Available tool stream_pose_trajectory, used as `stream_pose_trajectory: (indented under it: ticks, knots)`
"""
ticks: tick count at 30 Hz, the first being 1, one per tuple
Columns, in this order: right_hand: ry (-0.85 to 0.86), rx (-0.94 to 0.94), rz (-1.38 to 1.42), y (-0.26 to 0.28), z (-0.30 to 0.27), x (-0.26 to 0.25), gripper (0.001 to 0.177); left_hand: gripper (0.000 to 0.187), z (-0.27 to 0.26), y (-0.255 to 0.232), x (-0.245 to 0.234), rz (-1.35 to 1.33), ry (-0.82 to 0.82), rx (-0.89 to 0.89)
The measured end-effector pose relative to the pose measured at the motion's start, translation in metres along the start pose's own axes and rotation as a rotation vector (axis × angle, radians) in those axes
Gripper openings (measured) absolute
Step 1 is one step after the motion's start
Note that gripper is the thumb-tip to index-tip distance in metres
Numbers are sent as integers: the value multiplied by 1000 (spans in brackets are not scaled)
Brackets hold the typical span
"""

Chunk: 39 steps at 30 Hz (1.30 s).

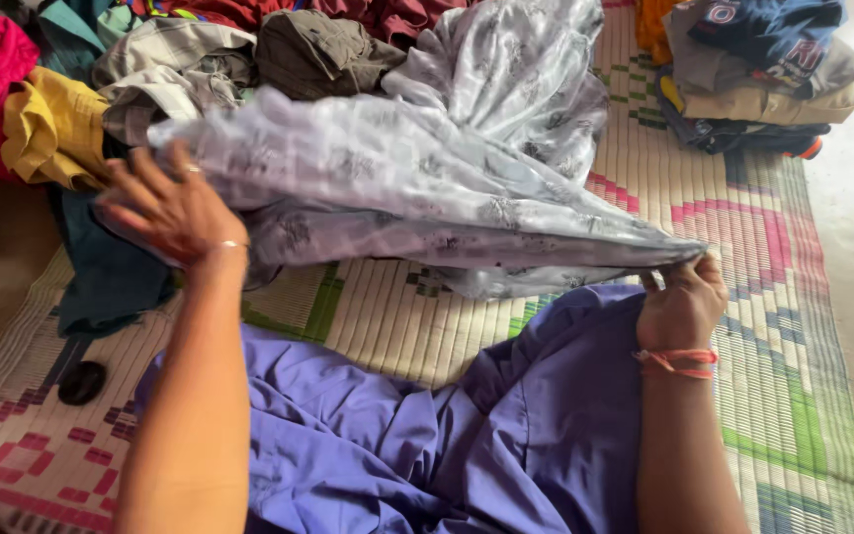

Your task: The person sits on a mat and folds a light-colored patterned garment by hand. They smooth the fabric, align edges, and fold it into a compact shape, then place it aside.

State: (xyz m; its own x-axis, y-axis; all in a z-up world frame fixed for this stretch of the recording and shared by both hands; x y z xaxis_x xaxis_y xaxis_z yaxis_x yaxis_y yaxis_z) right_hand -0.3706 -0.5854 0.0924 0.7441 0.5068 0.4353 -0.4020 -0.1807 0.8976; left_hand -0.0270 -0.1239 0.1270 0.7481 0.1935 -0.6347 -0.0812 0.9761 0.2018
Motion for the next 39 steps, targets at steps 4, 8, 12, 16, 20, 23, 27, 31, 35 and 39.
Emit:
stream_pose_trajectory:
  ticks: [4, 8, 12, 16, 20, 23, 27, 31, 35, 39]
  knots:
    - [119, -21, -165, -4, -2, 13, 6, 124, -17, -4, -32, -585, 398, -62]
    - [81, -33, -268, -5, -6, 15, 6, 47, -88, -70, -81, -1158, 425, 94]
    - [109, -96, -259, -7, -11, 17, 4, 25, -140, -127, -130, -1383, 671, 318]
    - [107, -144, -217, -5, -16, 15, 3, 17, -146, -156, -165, -1458, 489, 333]
    - [139, -301, -314, -5, -27, 14, 16, 20, -130, -185, -201, -1537, 355, 313]
    - [170, -312, -397, -6, -40, 16, 17, 34, -121, -204, -235, -1638, 264, 374]
    - [198, -274, -466, -5, -53, 20, 14, 34, -118, -220, -261, -1672, 142, 415]
    - [231, -211, -384, -2, -58, 20, 15, 22, -114, -232, -237, -1497, 62, 475]
    - [201, -112, -140, 3, -52, 13, 7, 14, -90, -222, -162, -1196, -35, 501]
    - [133, 14, 115, 11, -39, 4, 8, 13, -51, -154, -69, -895, -58, 458]
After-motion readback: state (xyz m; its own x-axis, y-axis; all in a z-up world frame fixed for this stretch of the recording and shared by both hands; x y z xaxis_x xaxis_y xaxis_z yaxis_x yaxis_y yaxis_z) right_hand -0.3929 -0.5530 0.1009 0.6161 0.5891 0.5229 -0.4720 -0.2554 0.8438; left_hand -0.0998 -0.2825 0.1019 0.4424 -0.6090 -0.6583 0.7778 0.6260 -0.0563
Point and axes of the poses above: each hand's wrist, its own z-axis towards the middle knuckle, its own x-axis out of the palm, y = z × x, the point moved 1 cm from there along z, towards the middle knuckle, and after that the axes turned 10 degrees about -z, right-handed, at the moved point
